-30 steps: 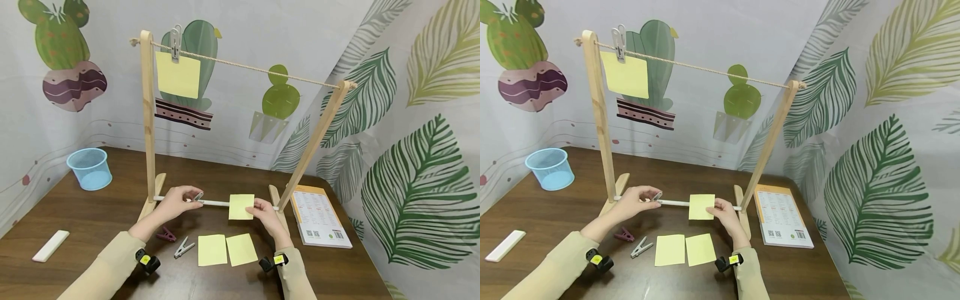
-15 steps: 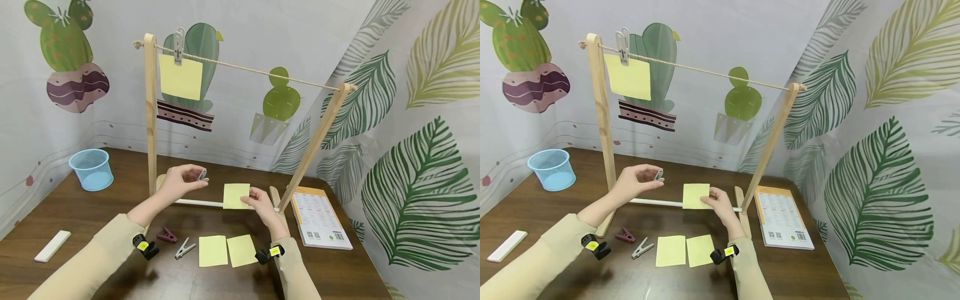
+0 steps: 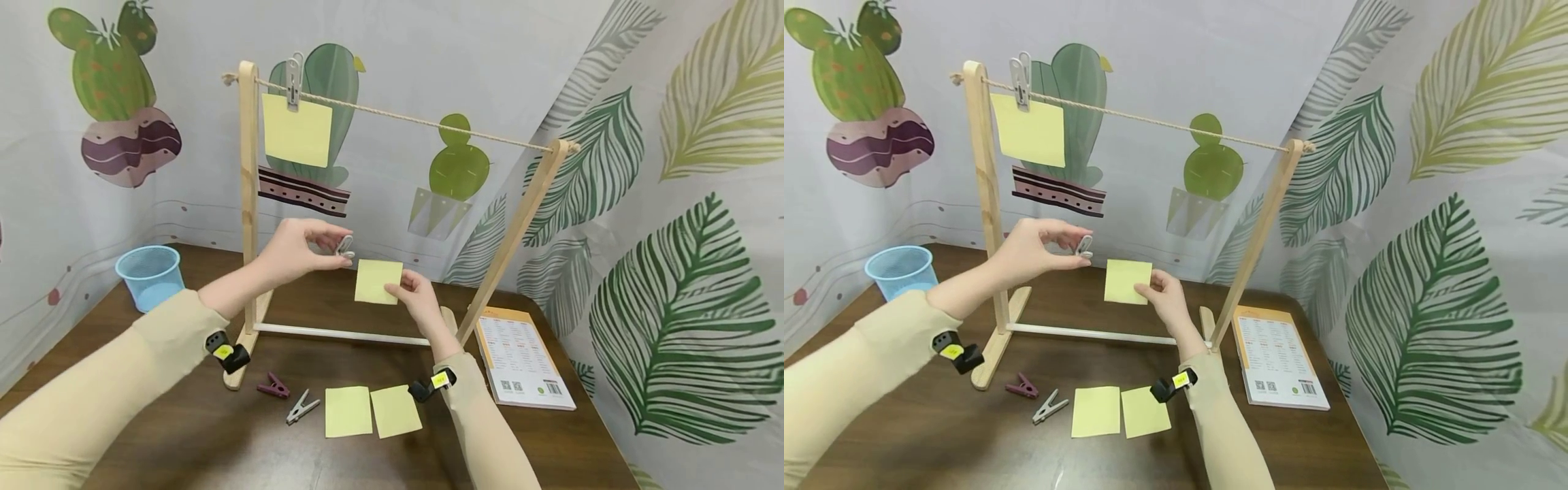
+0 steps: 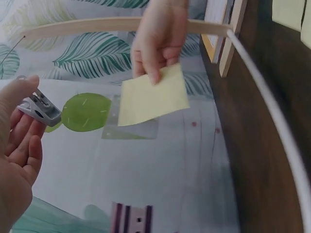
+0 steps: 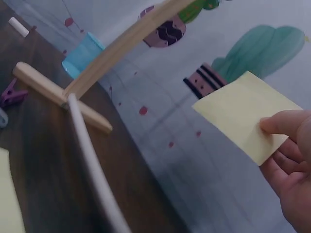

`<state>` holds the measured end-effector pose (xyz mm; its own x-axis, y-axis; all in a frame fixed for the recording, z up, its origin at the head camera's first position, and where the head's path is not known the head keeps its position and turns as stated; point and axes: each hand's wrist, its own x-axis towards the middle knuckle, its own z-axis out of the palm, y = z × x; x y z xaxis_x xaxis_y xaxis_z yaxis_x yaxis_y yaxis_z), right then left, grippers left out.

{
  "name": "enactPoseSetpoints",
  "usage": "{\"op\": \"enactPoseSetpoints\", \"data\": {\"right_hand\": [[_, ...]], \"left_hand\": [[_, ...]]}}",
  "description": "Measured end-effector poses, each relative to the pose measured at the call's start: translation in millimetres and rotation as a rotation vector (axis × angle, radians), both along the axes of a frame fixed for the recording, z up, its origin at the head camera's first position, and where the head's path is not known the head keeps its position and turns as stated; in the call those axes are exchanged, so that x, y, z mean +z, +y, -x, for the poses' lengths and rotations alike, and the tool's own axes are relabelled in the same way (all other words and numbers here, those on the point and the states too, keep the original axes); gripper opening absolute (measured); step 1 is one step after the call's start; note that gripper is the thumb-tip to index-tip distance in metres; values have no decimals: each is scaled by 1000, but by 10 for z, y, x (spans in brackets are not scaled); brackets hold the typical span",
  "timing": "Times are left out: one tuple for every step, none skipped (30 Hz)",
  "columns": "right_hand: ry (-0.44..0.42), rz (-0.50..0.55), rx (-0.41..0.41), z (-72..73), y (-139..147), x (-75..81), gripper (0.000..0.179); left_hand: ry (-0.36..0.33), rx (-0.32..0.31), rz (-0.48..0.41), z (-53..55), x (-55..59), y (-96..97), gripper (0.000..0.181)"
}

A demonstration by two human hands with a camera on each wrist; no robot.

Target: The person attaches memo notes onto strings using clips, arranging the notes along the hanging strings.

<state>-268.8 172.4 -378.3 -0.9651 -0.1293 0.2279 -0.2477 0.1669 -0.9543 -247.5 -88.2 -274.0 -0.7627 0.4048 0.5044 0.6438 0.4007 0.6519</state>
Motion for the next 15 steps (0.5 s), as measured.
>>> {"op": "enactPoseSetpoints", "data": {"right_hand": [[13, 4, -9, 15, -25, 60, 27], [26, 12, -17, 30, -50, 121, 27], [40, 25, -23, 41, -77, 185, 27], [57, 44, -26, 55, -105, 246, 27], [73, 63, -29, 68, -134, 307, 27], [88, 88, -31, 82, -166, 366, 28], [101, 110, -36, 96, -197, 424, 28], [112, 132, -42, 108, -231, 483, 28], [124, 154, -48, 119, -266, 542, 28], [137, 172, -56, 132, -302, 603, 28], [150, 186, -66, 143, -336, 663, 29], [164, 202, -74, 155, -368, 724, 29], [179, 218, -83, 164, -399, 789, 30], [197, 230, -91, 174, -427, 855, 31], [217, 244, -95, 183, -453, 921, 32]], "left_hand": [[18, -4, 11, 14, 57, -2, 42], [37, -8, 24, 26, 114, -1, 42], [51, -14, 35, 33, 169, 0, 41], [60, -18, 41, 40, 226, 4, 40], [66, -18, 46, 44, 281, 11, 39], [71, -19, 48, 45, 336, 19, 38], [72, -18, 46, 44, 389, 29, 37], [73, -18, 41, 42, 441, 40, 36], [72, -18, 32, 41, 489, 50, 36], [76, -17, 28, 40, 535, 59, 36], [82, -20, 21, 40, 579, 69, 36], [94, -25, 16, 43, 620, 77, 36], [104, -28, 10, 46, 660, 87, 36], [117, -30, 8, 51, 699, 94, 36], [127, -28, 3, 58, 737, 101, 36]]}}
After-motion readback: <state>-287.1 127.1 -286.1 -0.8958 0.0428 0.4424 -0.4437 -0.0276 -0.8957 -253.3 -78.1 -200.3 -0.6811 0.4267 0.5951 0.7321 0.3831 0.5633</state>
